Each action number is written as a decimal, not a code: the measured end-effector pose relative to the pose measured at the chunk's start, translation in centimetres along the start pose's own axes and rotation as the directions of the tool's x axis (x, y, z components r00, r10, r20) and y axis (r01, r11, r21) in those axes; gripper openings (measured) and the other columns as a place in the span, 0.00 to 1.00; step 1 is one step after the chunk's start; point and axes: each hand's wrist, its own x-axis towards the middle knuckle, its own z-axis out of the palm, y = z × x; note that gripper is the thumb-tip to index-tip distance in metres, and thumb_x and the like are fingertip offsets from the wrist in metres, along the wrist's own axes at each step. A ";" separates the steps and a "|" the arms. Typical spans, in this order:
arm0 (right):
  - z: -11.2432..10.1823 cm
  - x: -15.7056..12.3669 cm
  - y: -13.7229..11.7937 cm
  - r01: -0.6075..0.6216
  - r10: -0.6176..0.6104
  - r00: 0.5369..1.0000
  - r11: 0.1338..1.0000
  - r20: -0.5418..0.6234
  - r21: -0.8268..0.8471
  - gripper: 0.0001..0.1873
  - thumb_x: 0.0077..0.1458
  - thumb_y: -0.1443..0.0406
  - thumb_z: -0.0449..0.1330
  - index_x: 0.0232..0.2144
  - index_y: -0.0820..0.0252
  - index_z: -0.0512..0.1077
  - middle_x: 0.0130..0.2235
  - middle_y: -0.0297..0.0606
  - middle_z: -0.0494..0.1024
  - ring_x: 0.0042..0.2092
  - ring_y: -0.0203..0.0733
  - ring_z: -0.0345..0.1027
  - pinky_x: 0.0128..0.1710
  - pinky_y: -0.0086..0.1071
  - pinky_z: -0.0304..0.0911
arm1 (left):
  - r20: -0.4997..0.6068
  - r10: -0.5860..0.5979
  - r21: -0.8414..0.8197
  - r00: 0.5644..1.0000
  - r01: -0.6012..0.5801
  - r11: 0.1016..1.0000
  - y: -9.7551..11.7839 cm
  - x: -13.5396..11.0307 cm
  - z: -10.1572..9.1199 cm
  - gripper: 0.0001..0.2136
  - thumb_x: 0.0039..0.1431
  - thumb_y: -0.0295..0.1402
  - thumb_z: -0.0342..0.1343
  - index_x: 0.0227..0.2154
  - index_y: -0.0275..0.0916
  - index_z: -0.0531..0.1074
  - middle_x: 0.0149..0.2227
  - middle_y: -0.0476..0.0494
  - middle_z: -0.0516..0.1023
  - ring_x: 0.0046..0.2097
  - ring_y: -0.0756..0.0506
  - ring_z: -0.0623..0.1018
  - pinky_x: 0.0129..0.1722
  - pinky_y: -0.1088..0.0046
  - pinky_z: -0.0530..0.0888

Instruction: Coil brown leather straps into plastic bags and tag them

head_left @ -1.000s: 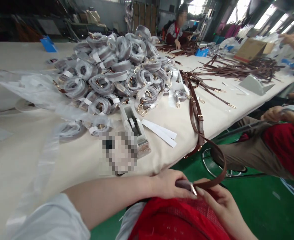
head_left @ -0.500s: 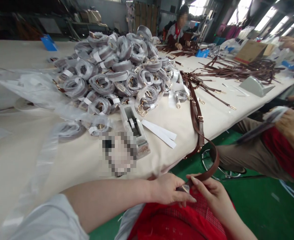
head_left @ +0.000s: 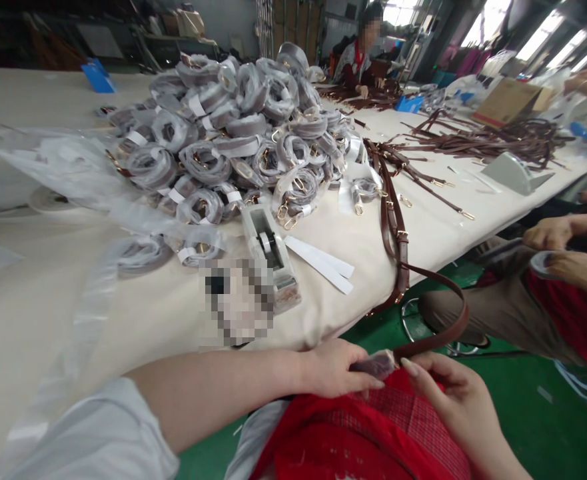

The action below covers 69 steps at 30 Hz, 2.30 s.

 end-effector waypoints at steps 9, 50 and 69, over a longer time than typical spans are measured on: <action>2.1 -0.7 0.1 0.347 -0.368 0.927 0.912 -0.065 -0.219 0.07 0.60 0.66 0.60 0.39 0.51 0.76 0.33 0.36 0.77 0.31 0.40 0.73 0.30 0.30 0.67 | -0.033 -0.042 0.036 0.999 0.043 0.998 -0.3 0.0 0.4 0.15 0.59 0.46 0.55 0.31 0.37 0.74 0.29 0.46 0.80 0.35 0.45 0.79 0.34 0.74 0.72; 1.3 0.2 1.2 0.485 -0.449 0.874 0.836 0.188 -0.256 0.04 0.62 0.67 0.58 0.39 0.55 0.71 0.25 0.29 0.65 0.25 0.36 0.62 0.26 0.29 0.58 | -0.164 0.147 0.420 0.976 -0.066 0.905 -0.1 0.1 0.1 0.13 0.64 0.41 0.51 0.30 0.37 0.71 0.33 0.44 0.79 0.36 0.45 0.78 0.34 0.75 0.69; -2.4 1.6 2.4 -0.090 0.099 0.995 0.893 0.002 0.441 0.18 0.60 0.51 0.59 0.32 0.58 0.78 0.16 0.30 0.68 0.20 0.36 0.59 0.22 0.29 0.56 | 0.094 0.003 -0.050 0.996 0.002 0.999 -1.2 0.0 1.4 0.19 0.56 0.52 0.57 0.30 0.38 0.77 0.28 0.48 0.80 0.31 0.48 0.78 0.32 0.77 0.71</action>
